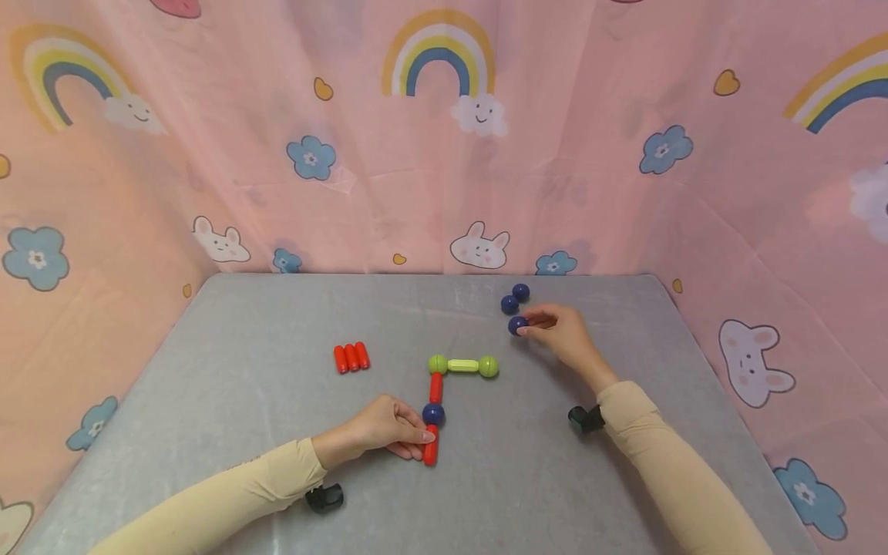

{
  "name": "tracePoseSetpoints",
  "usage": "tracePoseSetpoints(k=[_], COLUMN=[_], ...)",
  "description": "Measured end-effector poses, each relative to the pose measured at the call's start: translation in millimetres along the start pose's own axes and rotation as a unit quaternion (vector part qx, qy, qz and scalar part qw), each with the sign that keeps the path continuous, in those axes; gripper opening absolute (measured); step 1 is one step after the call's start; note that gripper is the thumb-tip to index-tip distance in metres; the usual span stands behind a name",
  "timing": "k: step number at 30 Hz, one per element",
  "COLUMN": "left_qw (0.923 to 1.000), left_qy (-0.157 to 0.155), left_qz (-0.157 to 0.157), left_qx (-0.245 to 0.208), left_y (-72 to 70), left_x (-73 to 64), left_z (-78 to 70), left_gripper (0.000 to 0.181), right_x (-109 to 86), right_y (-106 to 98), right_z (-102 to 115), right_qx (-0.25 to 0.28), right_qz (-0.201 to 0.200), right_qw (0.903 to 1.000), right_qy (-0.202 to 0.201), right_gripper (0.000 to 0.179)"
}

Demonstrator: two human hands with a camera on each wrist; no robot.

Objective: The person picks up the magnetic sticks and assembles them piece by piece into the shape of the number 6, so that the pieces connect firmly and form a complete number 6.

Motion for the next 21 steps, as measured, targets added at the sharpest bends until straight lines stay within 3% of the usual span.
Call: tracePoseSetpoints(k=[12, 17, 21], left_qw=[1.0, 0.9999, 0.9999], left_qy=[-0.006, -0.007, -0.009], left_qz=[0.004, 0.008, 0.009], left_qx=[0.003, 0.005, 0.006], left_y=[-0.2, -0.2, -0.2], left_x=[0.2, 0.1, 0.7], left_z=[-0.4, -1.8, -2.1], left_gripper=[0.012, 0.012, 0.012], right_x=[-43.4, -66.4, -84.1], right_y=[25.7, 50.9, 71.3], right_z=[43.1, 58.1, 71.2], right_qx=[0.039, 0.084, 0.126], right_qz=[0.035, 0.074, 0.121], right_qw=[0.9984, 0.9936, 0.9842], right_qy=[-0.022, -0.02, -0.029], right_gripper=[0.032, 0.032, 0.032])
Point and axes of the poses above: each hand's wrist, its own x-axis towards the middle knuckle, its own y-axis out of the palm, z = x × y, the point moved 4 cm from there along x, towards the middle knuckle, and after that the axes turned 1 degree about -z, right-handed, at the moved point
